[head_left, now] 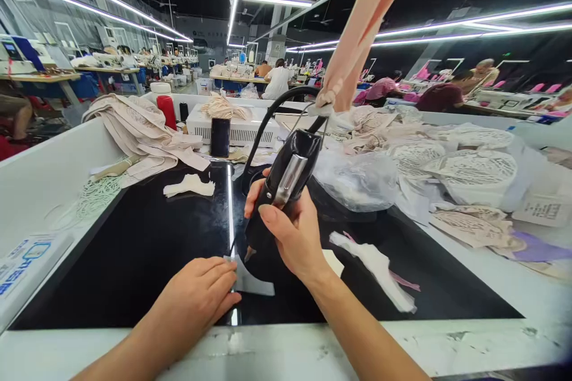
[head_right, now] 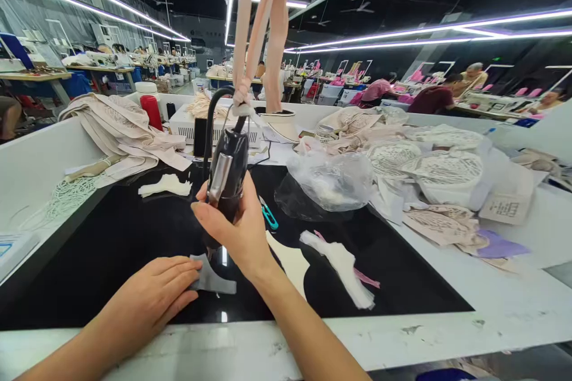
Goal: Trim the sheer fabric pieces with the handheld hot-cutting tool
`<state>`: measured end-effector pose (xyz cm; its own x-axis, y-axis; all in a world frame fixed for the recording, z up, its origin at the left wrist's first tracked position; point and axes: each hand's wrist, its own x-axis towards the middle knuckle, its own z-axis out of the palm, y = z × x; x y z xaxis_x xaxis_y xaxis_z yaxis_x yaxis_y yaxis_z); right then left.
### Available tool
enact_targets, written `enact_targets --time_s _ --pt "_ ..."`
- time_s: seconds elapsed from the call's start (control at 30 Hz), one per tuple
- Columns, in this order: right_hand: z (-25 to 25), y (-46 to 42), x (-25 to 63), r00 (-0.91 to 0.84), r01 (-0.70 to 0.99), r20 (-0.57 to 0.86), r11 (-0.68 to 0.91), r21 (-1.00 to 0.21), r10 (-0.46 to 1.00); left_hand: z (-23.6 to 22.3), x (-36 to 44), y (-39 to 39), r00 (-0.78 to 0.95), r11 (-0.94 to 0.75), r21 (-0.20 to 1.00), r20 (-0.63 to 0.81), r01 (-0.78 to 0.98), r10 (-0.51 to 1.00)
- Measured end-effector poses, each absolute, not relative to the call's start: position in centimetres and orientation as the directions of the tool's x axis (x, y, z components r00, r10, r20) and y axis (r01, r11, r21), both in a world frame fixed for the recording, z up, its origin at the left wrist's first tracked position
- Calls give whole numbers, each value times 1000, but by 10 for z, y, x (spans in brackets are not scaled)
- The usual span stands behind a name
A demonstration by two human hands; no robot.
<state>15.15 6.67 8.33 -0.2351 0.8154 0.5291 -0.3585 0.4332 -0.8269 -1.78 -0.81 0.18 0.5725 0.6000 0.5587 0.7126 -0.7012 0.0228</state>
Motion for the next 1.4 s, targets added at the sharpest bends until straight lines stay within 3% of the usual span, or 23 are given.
enact_targets --time_s 0.27,1.0,1.2,1.4 --pt "72 64 128 -74 -395 591 521 -757 803 3 -16 -8 578 -705 25 554 708 600" --pt "66 70 126 63 -225 573 571 -789 817 3 -15 -10 586 -699 -17 559 715 587" --pt "68 70 122 54 -352 537 519 -779 842 3 -16 -9 583 -701 3 552 714 596" --pt "67 67 118 21 -348 523 497 -795 852 3 -17 -9 575 -703 27 555 710 601"
